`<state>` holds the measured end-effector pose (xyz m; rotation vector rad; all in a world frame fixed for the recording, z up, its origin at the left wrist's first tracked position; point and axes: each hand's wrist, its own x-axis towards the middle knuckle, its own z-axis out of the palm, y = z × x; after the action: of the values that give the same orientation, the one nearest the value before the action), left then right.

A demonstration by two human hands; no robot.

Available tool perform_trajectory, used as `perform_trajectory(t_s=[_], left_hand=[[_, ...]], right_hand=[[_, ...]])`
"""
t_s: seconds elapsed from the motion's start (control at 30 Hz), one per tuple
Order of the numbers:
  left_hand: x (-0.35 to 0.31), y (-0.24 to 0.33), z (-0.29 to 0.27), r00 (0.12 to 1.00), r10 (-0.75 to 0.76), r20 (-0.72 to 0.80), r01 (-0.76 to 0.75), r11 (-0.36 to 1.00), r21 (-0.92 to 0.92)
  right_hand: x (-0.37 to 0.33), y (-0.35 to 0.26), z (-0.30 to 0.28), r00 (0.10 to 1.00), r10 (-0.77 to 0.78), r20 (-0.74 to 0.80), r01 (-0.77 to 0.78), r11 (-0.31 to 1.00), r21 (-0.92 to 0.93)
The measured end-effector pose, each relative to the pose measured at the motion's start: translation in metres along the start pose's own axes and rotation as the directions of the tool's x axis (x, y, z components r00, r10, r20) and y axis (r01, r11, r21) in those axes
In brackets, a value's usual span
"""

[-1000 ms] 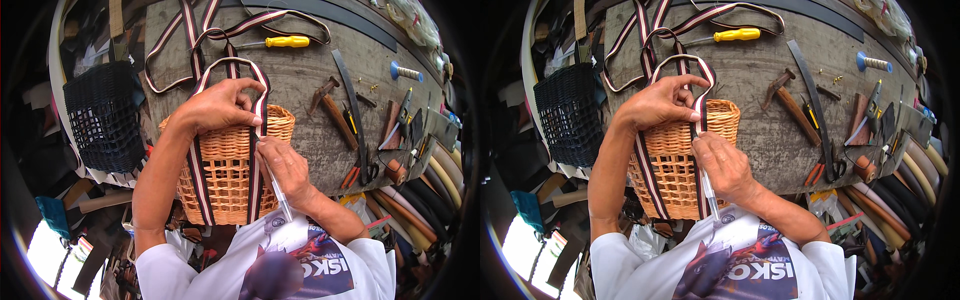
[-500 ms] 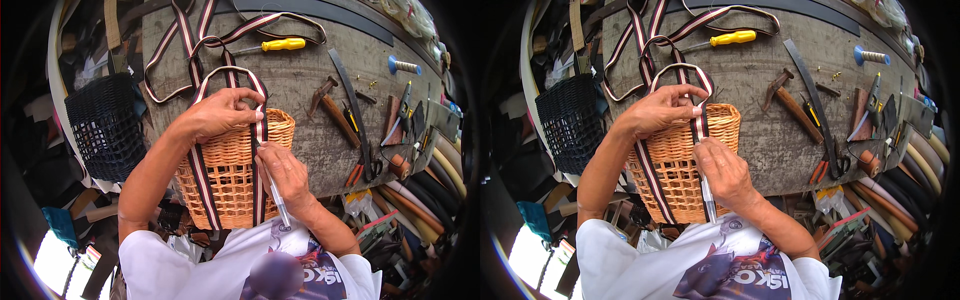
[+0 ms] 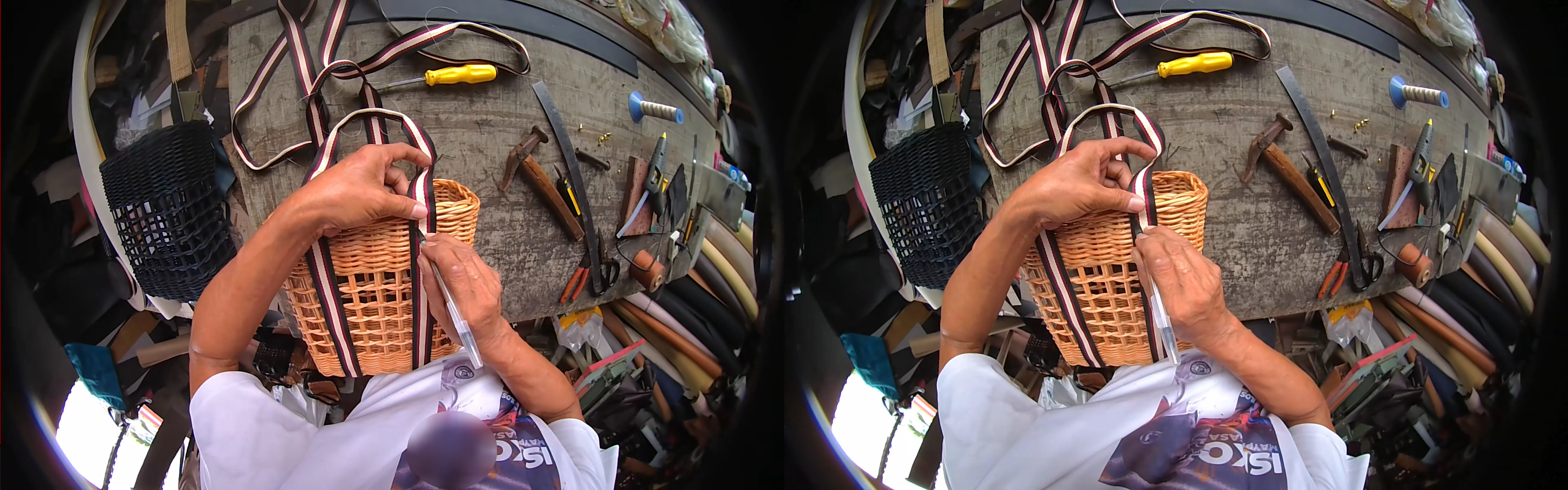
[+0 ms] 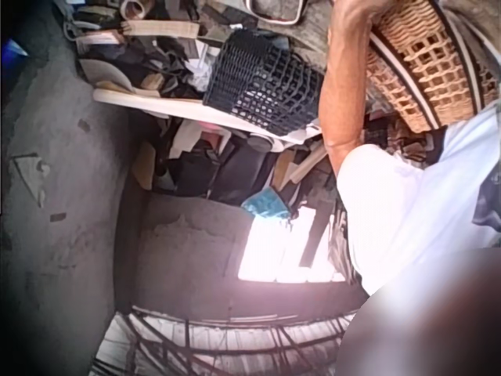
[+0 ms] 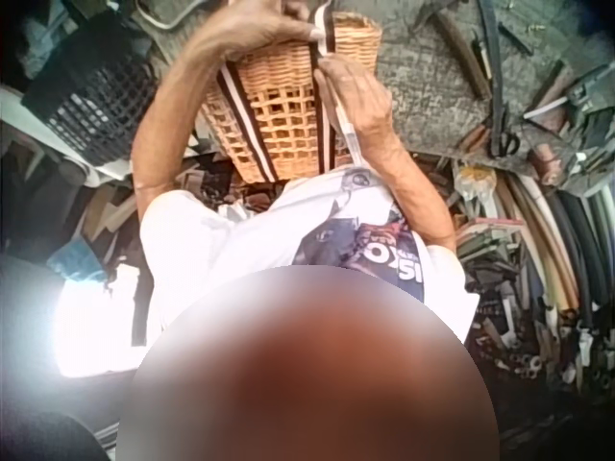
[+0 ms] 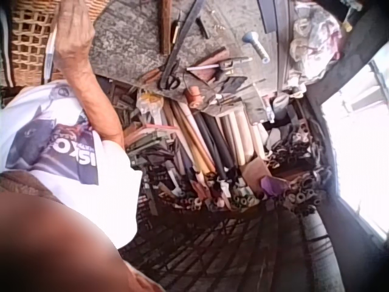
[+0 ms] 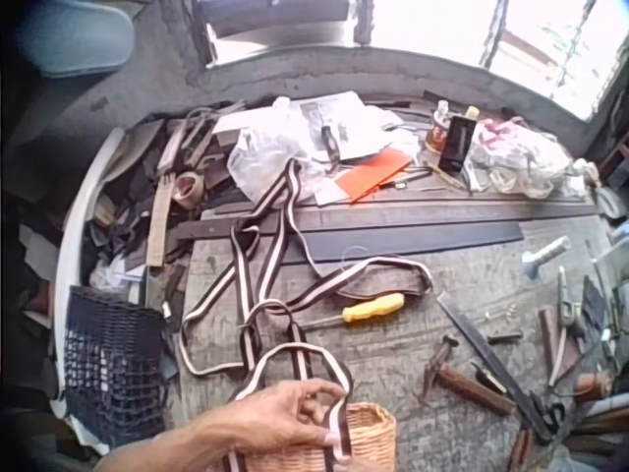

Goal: Apply adhesive and fabric straps to a wicker basket.

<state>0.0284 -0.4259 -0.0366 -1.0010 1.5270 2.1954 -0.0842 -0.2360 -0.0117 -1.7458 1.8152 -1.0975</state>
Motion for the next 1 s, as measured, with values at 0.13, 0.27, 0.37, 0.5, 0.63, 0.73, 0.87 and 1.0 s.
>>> perform_trajectory(t_s=[0.13,0.27,0.37,0.5,0.63,0.73,0.87,1.0], left_hand=[[0.000,-0.001,0.000,1.000,-0.012,0.000,0.012,1.000,-0.021],[0.001,-0.003,-0.001,1.000,-0.011,0.009,0.011,0.999,-0.050],[0.001,-0.002,-0.001,1.000,-0.011,0.012,0.011,0.998,-0.058],[0.000,-0.002,-0.001,1.000,-0.018,0.011,0.018,0.998,-0.054],[-0.001,-0.001,0.000,1.000,-0.018,0.007,0.018,0.997,-0.077],[0.000,-0.002,0.000,1.000,-0.017,0.005,0.018,0.997,-0.078],[0.001,-0.004,-0.001,1.000,-0.025,0.002,0.025,0.997,-0.079],[0.000,-0.001,-0.001,1.000,-0.029,-0.008,0.029,0.998,-0.050]], right_hand=[[0.000,0.001,-0.001,1.000,0.002,0.015,-0.002,1.000,0.008],[0.001,-0.001,-0.002,1.000,0.019,0.012,-0.019,0.999,0.028],[0.002,-0.001,-0.002,0.999,0.035,-0.003,-0.035,0.999,0.035],[0.003,-0.001,-0.003,1.000,0.025,0.015,-0.026,0.999,0.020],[0.000,0.000,-0.003,0.999,0.041,0.013,-0.041,0.998,0.036],[0.002,0.000,-0.003,1.000,0.015,0.014,-0.015,1.000,0.004],[0.002,0.001,-0.005,0.999,0.030,0.021,-0.031,0.999,0.030],[-0.008,0.005,-0.010,0.998,0.058,-0.026,-0.055,0.994,0.096]])
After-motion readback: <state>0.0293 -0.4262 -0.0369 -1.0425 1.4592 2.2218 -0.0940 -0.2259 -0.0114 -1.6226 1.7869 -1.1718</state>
